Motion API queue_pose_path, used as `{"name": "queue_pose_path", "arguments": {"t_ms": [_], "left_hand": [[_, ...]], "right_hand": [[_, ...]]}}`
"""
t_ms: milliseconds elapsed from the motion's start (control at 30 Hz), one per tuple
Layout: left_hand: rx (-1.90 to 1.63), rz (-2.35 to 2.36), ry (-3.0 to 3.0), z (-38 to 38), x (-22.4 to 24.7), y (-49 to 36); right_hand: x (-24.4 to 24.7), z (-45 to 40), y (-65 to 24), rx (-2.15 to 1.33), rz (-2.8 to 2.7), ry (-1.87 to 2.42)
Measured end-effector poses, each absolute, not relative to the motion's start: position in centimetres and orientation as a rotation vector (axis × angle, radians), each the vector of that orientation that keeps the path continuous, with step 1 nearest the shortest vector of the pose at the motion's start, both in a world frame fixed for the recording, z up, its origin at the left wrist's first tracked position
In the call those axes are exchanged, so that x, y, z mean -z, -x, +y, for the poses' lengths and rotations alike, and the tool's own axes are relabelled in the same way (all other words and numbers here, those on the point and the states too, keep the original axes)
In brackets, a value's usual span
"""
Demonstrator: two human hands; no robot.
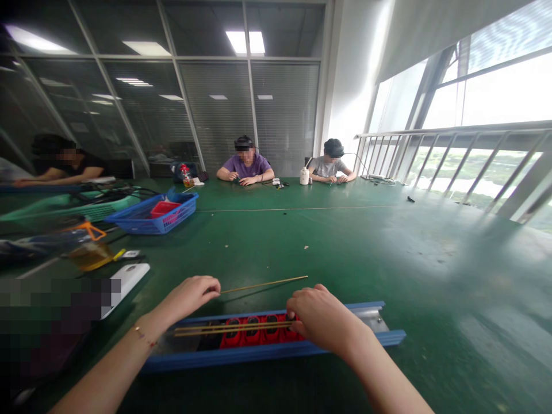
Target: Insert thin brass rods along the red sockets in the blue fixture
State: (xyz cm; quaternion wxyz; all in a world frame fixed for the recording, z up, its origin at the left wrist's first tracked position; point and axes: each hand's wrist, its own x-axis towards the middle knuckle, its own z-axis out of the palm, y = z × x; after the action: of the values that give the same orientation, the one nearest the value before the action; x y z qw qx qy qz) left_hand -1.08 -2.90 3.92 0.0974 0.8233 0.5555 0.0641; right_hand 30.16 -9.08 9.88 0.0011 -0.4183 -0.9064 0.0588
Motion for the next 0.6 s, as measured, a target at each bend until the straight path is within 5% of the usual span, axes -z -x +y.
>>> {"name": "queue_pose_path", "arguments": {"t_ms": [600], "left_hand": [[-0.291, 1.663, -2.403, -1.8, -0.6, 1.9]], "right_hand": [[-8.6, -6.5, -31.4, -0.677, -2.872, 1.072]]}}
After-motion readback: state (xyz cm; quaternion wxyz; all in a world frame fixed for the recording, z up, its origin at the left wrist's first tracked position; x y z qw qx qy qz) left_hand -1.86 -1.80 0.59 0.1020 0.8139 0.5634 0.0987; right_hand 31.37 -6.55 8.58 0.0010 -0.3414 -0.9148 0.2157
